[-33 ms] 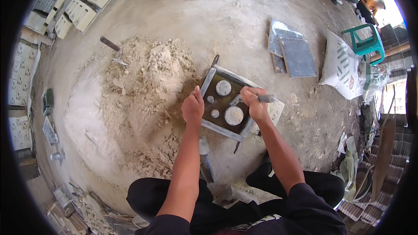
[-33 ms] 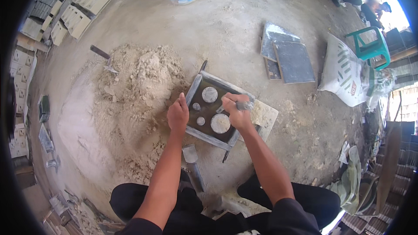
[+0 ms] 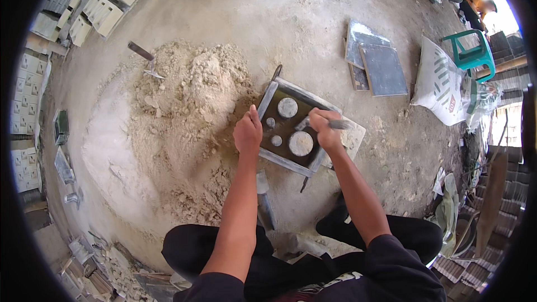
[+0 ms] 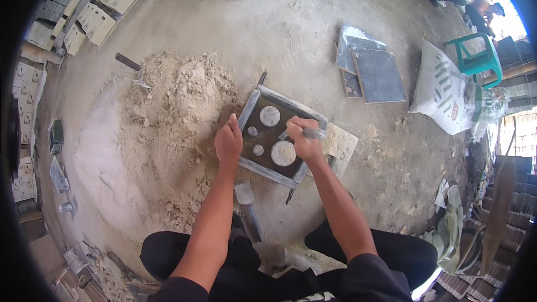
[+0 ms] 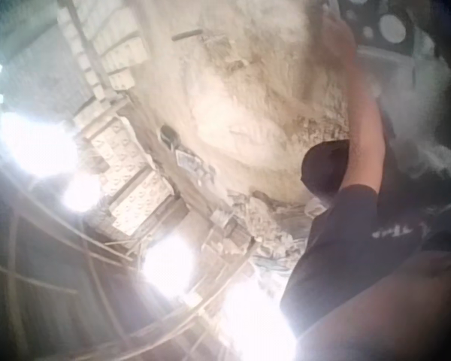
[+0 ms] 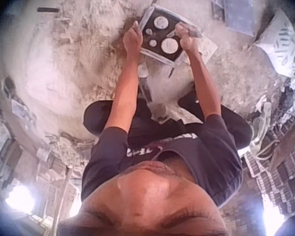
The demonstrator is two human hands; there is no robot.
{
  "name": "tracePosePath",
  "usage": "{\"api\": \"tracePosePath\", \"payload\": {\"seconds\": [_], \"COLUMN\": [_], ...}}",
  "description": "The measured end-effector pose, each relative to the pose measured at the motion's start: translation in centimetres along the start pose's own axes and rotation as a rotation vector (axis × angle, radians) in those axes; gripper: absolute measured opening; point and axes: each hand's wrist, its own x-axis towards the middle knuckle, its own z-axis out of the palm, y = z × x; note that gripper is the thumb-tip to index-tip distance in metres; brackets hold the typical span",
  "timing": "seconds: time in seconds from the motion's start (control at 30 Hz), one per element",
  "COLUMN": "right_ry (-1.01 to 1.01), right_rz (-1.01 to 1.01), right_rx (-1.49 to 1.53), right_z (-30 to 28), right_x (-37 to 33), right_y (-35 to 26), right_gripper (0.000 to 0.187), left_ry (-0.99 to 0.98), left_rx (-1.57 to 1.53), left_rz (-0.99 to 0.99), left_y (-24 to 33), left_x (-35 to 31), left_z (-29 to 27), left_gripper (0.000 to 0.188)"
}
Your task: The person uses a small tool to press and compact wet cement or mortar into cylindrical molds within a square frame, occasionally adding more material from a nearby pile.
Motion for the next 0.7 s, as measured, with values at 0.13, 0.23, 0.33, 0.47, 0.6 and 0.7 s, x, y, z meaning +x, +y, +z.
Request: {"api": "tracePosePath", "payload": {"seconds": [0.13,0.23,0.33,0.47,0.6,0.7], "right_ry": [0.025,-0.032,-0.179,0.062,0.028,-0.016], "right_rz": [0.052,-0.001,0.072,-0.013,-0.047,-0.011], "right_rx": [0.142,0.115,-0.134,0.195,-0.027,0.052], "right_z": [-0.4,-0.3,-2.6,-0.6,-0.1,0.6], "right_x": [1.6,2.2,3.0,3.9,3.8,5.3], "right_y": [-0.1,-1.6,0.8,-2.2,-1.8,-2.6], "right_gripper": [0.033,0.032,0.031,0.031,0.034,0.036], "left_ry": [-0.035,-0.011,-0.076,-0.021,-0.019,-0.055], "left_rx": [-0.048,0.010,-0.073,-0.009,-0.014,-0.015], "left_rz": [-0.034,-0.022,-0.047,-0.080,-0.069,-0.110], "left_y": [-1.1,-1.1,0.5,-0.8,0.1,0.1], "left_x": [-0.3,-0.3,-0.4,-0.3,-0.5,-0.5], "left_z": [-0.6,-0.7,-0.7,-0.5,-0.2,-1.0], "left_gripper": [0.062,0.063,0.062,0.063,0.063,0.064]}}
